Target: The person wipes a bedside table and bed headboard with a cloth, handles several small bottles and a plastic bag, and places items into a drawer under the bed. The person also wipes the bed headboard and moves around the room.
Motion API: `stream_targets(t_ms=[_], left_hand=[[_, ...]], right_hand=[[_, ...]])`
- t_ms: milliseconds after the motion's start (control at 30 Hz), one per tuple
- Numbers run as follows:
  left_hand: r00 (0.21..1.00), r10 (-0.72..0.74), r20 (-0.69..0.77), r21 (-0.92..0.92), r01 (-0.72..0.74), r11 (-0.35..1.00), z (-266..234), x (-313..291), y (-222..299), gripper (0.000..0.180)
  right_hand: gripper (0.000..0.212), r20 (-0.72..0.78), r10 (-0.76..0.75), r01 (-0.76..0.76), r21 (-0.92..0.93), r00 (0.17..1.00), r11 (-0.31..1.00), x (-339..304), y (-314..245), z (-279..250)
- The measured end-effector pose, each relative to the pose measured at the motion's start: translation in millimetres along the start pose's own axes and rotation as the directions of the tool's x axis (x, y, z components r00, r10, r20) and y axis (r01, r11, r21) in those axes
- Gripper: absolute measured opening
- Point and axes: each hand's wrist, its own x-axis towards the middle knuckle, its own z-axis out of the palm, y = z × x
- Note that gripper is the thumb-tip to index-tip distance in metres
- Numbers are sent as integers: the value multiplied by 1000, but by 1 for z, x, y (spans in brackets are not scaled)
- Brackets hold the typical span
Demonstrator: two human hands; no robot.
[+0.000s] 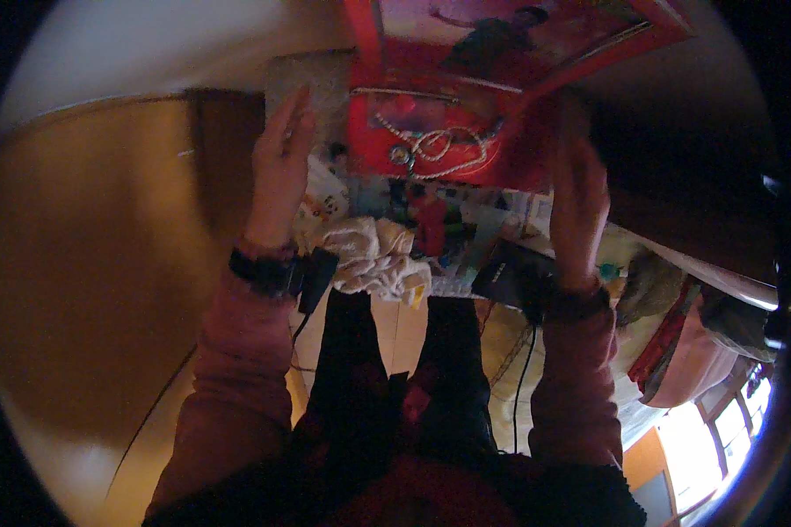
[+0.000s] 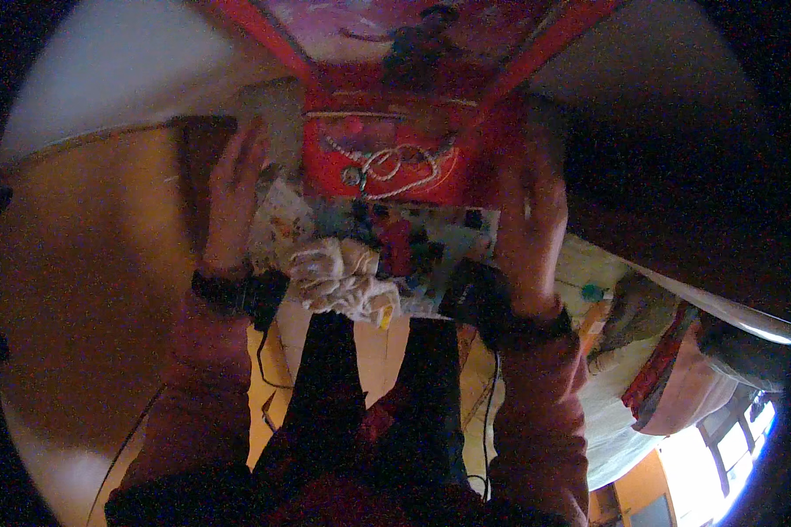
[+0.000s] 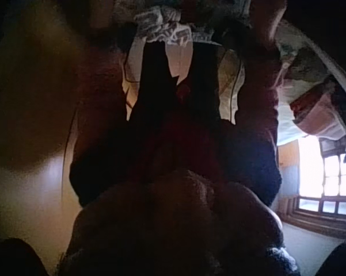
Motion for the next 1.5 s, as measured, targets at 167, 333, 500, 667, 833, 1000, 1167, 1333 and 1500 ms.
stream_targets(t_ms=[167,333,500,667,833,1000,1167,1333,1500], left_hand=[[994,69,80,98,-77,992,-45,-110,-51,27],[984,-140,113,30,138,990,-43,-168,-84,29],[979,-195,57,4,196,981,-55,-168,-95,32],[982,-135,129,-199,159,967,-80,-161,-109,40],[854,-435,284,-213,499,840,-98,-158,-96,47],[918,-288,273,-64,316,947,-97,-158,-80,46],[932,-135,337,56,124,991,-64,-169,-58,42],[903,-27,430,-51,54,997,-6,-187,-22,39],[868,-32,496,25,23,999,40,-215,-7,33]], right_hand=[[39,544,0,36,-54,839,998,-139,-45,20],[51,709,-243,494,-168,662,853,-188,-59,96],[56,693,-211,426,-153,690,892,-179,-56,152],[53,557,-250,437,-232,792,869,-163,-69,206],[50,601,-151,421,-338,785,842,-198,-62,191],[47,581,-93,371,-382,809,846,-229,-61,137],[41,447,-115,299,-368,887,880,-250,-72,103],[26,392,358,70,-751,847,656,-259,-29,-16],[34,-350,76,-319,-717,934,620,-230,70,-176]])
